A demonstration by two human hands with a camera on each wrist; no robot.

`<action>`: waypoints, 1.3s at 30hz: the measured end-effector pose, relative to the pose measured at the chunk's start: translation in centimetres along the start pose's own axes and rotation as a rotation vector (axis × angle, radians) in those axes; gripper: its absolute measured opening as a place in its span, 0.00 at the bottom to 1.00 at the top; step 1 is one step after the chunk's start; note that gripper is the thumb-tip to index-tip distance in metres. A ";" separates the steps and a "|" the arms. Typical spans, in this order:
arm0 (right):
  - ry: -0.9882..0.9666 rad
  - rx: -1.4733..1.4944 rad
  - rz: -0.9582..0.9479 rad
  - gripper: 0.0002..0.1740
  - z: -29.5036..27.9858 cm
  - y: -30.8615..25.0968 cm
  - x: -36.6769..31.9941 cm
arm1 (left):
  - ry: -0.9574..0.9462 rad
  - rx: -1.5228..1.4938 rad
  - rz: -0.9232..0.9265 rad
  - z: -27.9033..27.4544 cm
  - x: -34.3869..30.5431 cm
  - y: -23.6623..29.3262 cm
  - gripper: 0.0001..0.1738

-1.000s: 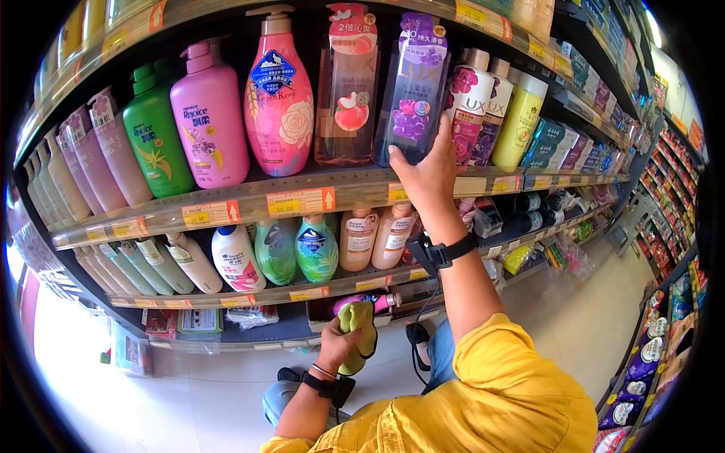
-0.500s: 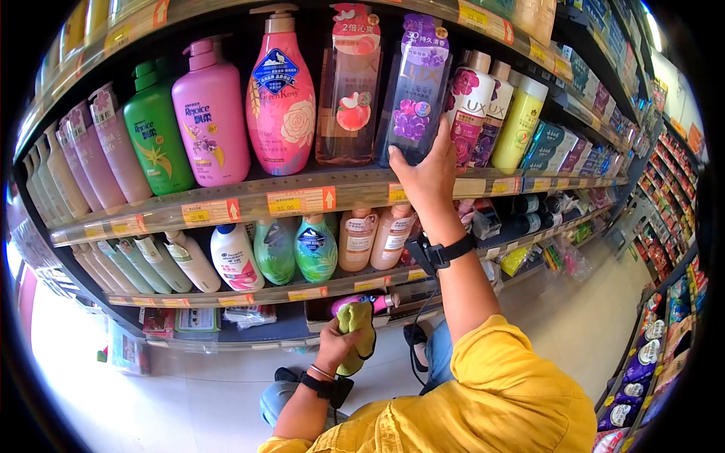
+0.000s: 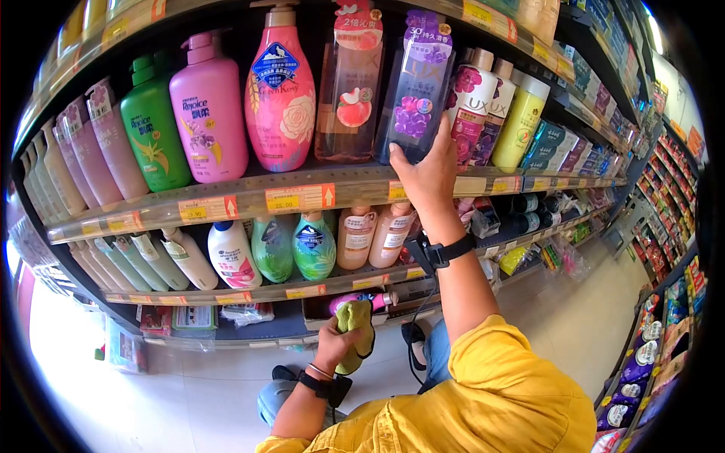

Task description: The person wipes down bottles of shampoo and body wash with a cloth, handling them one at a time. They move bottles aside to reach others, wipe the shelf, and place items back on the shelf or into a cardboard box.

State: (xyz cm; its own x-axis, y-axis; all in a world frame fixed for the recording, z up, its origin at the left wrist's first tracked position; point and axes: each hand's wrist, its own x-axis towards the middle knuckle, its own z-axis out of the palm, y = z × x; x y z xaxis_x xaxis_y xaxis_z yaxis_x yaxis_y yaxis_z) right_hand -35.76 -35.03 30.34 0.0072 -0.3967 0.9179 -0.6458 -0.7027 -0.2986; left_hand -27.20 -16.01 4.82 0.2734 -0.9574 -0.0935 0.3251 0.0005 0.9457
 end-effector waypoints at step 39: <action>-0.003 0.025 -0.011 0.48 -0.2 -0.2 -0.2 | -0.013 0.011 0.024 -0.4 0.4 -0.6 0.22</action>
State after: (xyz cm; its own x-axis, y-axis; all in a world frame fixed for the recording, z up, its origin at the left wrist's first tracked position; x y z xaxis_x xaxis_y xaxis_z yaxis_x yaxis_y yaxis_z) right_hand -35.83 -34.72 30.28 0.0164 -0.3901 0.9206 -0.6266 -0.7215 -0.2946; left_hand -26.96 -16.24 4.08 0.2695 -0.9607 -0.0671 0.3088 0.0202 0.9509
